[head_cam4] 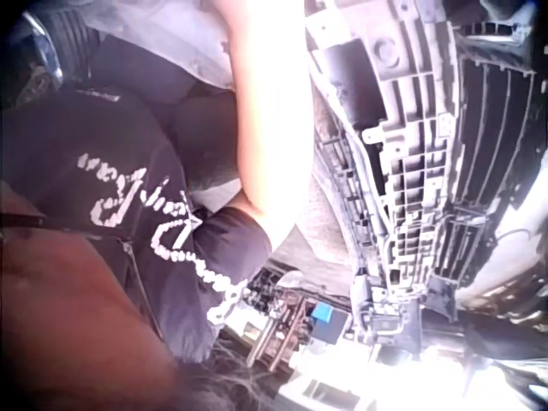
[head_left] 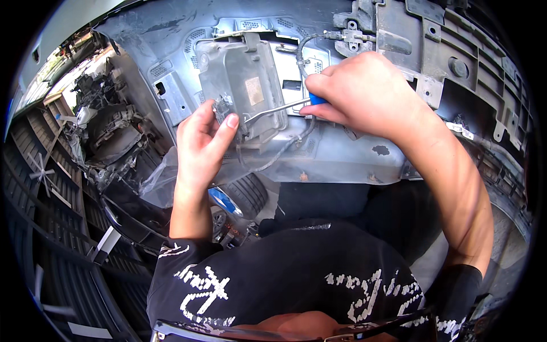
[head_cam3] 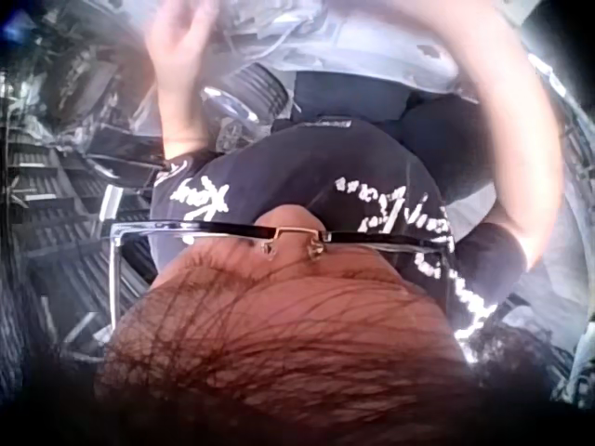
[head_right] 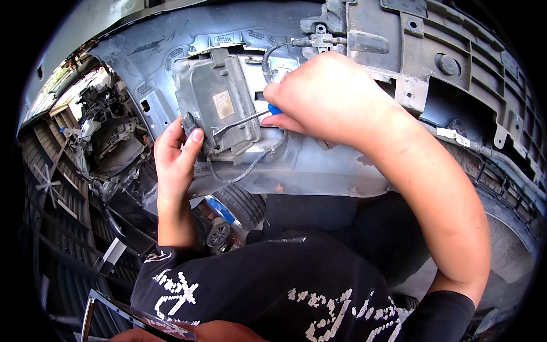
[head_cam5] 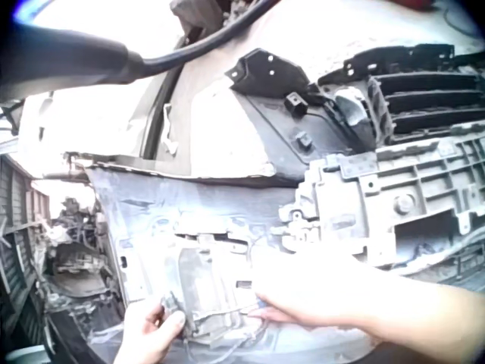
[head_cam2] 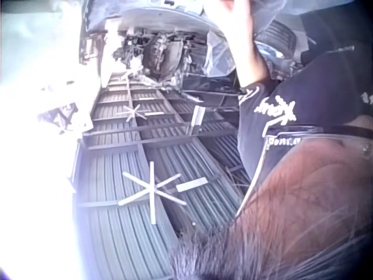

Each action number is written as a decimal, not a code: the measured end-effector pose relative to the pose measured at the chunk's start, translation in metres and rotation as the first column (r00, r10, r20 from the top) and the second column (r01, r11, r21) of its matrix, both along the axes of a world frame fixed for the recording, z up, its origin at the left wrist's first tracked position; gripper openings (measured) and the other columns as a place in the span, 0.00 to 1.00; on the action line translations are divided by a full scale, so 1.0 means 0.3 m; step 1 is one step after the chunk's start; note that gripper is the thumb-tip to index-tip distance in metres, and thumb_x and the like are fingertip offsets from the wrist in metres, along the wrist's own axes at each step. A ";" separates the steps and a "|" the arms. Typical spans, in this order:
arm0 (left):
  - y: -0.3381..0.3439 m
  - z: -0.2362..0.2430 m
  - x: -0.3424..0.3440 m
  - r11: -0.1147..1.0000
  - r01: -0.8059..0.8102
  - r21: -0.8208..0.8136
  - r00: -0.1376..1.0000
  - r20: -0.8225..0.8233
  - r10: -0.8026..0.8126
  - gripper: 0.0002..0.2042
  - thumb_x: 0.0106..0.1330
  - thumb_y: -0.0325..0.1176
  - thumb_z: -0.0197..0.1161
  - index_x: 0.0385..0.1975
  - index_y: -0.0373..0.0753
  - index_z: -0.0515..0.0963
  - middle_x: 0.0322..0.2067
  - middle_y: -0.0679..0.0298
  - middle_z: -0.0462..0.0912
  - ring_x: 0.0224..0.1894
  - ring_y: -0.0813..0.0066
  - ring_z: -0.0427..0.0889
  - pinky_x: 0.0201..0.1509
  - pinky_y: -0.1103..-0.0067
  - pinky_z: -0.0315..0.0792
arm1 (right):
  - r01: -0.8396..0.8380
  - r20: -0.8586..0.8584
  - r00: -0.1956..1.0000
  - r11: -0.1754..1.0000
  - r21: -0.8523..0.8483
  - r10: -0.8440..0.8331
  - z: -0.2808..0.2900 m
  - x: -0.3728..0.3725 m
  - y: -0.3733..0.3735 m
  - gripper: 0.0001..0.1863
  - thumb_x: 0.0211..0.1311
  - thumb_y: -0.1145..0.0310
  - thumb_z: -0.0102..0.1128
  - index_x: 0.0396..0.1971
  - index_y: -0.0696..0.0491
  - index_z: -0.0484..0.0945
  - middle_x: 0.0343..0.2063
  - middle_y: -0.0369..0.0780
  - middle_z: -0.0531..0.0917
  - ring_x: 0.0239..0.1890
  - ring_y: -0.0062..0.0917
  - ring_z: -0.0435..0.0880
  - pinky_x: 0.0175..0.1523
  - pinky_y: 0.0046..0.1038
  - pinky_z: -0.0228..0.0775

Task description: The person uses a tool to release clips and detach a wiring harness and a sensor from the interior of a car bumper.

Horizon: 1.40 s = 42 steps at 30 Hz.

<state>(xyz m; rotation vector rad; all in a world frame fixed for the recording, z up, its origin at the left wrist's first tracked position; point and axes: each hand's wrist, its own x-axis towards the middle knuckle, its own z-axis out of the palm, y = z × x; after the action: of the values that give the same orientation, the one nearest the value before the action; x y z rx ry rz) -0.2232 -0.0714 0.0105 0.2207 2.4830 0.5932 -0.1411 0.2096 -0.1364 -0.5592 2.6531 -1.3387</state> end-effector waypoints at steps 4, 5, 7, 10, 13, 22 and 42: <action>-0.004 0.009 0.011 0.999 0.036 -0.016 0.998 -0.049 -0.037 0.14 0.70 0.34 0.76 0.39 0.29 0.79 0.22 0.73 0.66 0.26 0.86 0.61 0.29 0.81 0.58 | 0.059 -0.223 0.973 0.998 0.001 -0.057 -0.026 -0.006 -0.013 0.21 0.70 0.47 0.67 0.31 0.52 0.82 0.27 0.42 0.89 0.36 0.41 0.92 0.41 0.43 0.84; -0.004 0.008 0.009 0.999 0.033 -0.012 0.998 -0.046 -0.034 0.14 0.70 0.34 0.76 0.39 0.29 0.79 0.22 0.73 0.66 0.26 0.86 0.61 0.29 0.81 0.58 | 0.041 -0.221 0.975 0.999 0.027 -0.034 -0.027 -0.007 -0.012 0.21 0.71 0.47 0.66 0.32 0.52 0.82 0.28 0.42 0.89 0.37 0.41 0.92 0.41 0.43 0.84; -0.006 0.006 0.004 0.995 0.096 -0.030 0.992 -0.079 -0.098 0.15 0.71 0.34 0.75 0.38 0.28 0.79 0.23 0.72 0.66 0.26 0.85 0.61 0.29 0.80 0.58 | 0.020 -0.215 0.977 0.998 0.056 -0.008 -0.019 -0.020 -0.006 0.21 0.72 0.47 0.65 0.32 0.52 0.82 0.29 0.42 0.89 0.38 0.40 0.92 0.41 0.43 0.84; -0.017 -0.001 0.002 0.998 0.066 -0.005 0.996 -0.060 -0.066 0.14 0.71 0.34 0.75 0.39 0.28 0.79 0.22 0.72 0.65 0.26 0.85 0.61 0.28 0.80 0.58 | -0.142 0.083 0.986 0.990 -0.027 0.144 0.003 -0.043 0.008 0.23 0.72 0.45 0.65 0.33 0.53 0.83 0.30 0.44 0.89 0.40 0.42 0.91 0.42 0.44 0.84; -0.041 -0.011 -0.008 0.999 0.042 0.028 0.998 -0.037 -0.040 0.14 0.71 0.34 0.75 0.38 0.29 0.79 0.22 0.72 0.65 0.26 0.85 0.61 0.28 0.80 0.57 | -0.170 0.261 0.939 0.961 -0.220 0.226 -0.012 -0.025 -0.008 0.23 0.72 0.45 0.66 0.34 0.53 0.85 0.29 0.45 0.88 0.38 0.44 0.91 0.43 0.45 0.83; -0.051 0.001 0.006 1.000 0.025 0.001 1.000 0.017 -0.025 0.12 0.73 0.31 0.72 0.46 0.29 0.80 0.29 0.72 0.74 0.32 0.86 0.67 0.36 0.82 0.64 | -0.064 -0.234 0.966 0.977 0.201 0.111 0.070 -0.084 0.027 0.14 0.67 0.56 0.67 0.33 0.52 0.81 0.28 0.39 0.87 0.34 0.36 0.92 0.38 0.40 0.83; -0.101 -0.022 0.011 0.996 0.044 0.080 0.998 -0.039 -0.041 0.22 0.66 0.31 0.79 0.54 0.25 0.82 0.25 0.68 0.71 0.26 0.82 0.66 0.30 0.80 0.64 | -0.224 0.559 0.777 0.957 -0.183 0.289 0.068 -0.100 -0.034 0.29 0.73 0.42 0.63 0.34 0.57 0.90 0.30 0.51 0.89 0.38 0.49 0.91 0.49 0.45 0.84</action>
<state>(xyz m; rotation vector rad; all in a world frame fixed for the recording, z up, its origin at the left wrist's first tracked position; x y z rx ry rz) -0.2199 -0.1016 0.0040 0.3177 2.4855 0.6779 -0.1710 0.1993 -0.1159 -0.4142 1.9419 -1.3091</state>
